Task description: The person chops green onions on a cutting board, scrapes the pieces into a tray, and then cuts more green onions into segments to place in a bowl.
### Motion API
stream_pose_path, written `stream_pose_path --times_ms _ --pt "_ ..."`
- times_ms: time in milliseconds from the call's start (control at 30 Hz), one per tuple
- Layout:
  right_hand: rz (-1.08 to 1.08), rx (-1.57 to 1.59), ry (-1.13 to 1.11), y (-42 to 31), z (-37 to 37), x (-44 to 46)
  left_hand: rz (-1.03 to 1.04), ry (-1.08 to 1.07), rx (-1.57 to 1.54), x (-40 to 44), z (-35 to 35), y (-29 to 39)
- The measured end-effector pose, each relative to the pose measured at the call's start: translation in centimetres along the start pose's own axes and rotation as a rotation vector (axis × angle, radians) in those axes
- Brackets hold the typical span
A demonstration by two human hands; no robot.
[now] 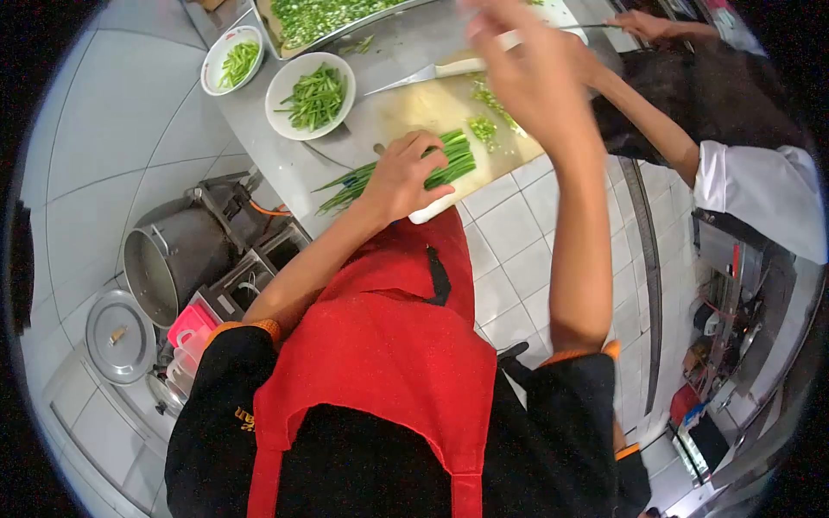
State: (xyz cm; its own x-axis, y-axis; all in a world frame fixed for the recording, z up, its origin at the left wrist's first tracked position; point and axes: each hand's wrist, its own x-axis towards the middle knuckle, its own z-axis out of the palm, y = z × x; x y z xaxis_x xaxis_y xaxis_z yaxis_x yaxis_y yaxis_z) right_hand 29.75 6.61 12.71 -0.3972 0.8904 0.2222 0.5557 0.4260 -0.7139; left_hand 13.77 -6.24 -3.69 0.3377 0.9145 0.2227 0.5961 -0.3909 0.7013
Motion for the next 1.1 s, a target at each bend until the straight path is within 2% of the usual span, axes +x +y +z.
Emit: stream_pose_path --times_ms 33,100,167,200,267,300,367,500,567,700,800,867,967,1100 --pt "-0.24 -0.133 -0.159 6.9 2.4 1.4 -0.012 -0.003 0.047 0.3 0.9 0.1" --pt "-0.22 -0.385 -0.367 13.5 6.3 1.9 -0.007 0.011 0.132 1.1 1.9 0.4" --pt "-0.192 -0.469 -0.462 13.1 7.9 1.9 -0.003 -0.002 0.149 1.6 2.6 -0.1" --pt "-0.184 -0.461 -0.466 13.5 8.9 2.0 0.001 -0.003 0.171 1.6 2.8 -0.3" --pt "-0.399 -0.513 -0.419 15.4 10.7 2.7 -0.005 0.002 0.15 1.7 2.9 -0.4" --pt "-0.383 -0.515 -0.418 15.8 11.2 3.3 0.003 0.009 0.136 1.7 3.0 -0.8" --pt "-0.523 -0.667 -0.45 16.2 12.0 4.2 0.022 0.049 0.108 1.9 3.0 -0.9" --pt "-0.598 -0.599 -0.342 15.2 10.8 3.2 0.052 0.089 0.115 1.5 3.3 -1.2" --pt "-0.307 -0.359 -0.321 13.1 9.1 0.4 0.053 0.094 0.122 0.9 3.6 -1.5" --pt "-0.006 -0.043 -0.132 10.9 6.1 -7.9 0.019 0.124 0.095 0.3 3.8 -1.5" --pt "0.075 -0.001 -0.087 10.3 6.3 -13.6 0.04 0.15 0.119 0.2 3.9 -1.9" --pt "0.308 -0.009 -0.147 9.4 6.3 -16.1 0.031 0.139 0.117 0.3 3.8 -1.8" --pt "0.42 -0.084 -0.204 9.0 6.5 -17.4 0.034 0.116 0.131 0.7 3.5 -1.4" --pt "0.436 -0.056 -0.199 9.1 7.3 -18.0 0.065 0.104 0.169 1.5 3.2 -1.1"
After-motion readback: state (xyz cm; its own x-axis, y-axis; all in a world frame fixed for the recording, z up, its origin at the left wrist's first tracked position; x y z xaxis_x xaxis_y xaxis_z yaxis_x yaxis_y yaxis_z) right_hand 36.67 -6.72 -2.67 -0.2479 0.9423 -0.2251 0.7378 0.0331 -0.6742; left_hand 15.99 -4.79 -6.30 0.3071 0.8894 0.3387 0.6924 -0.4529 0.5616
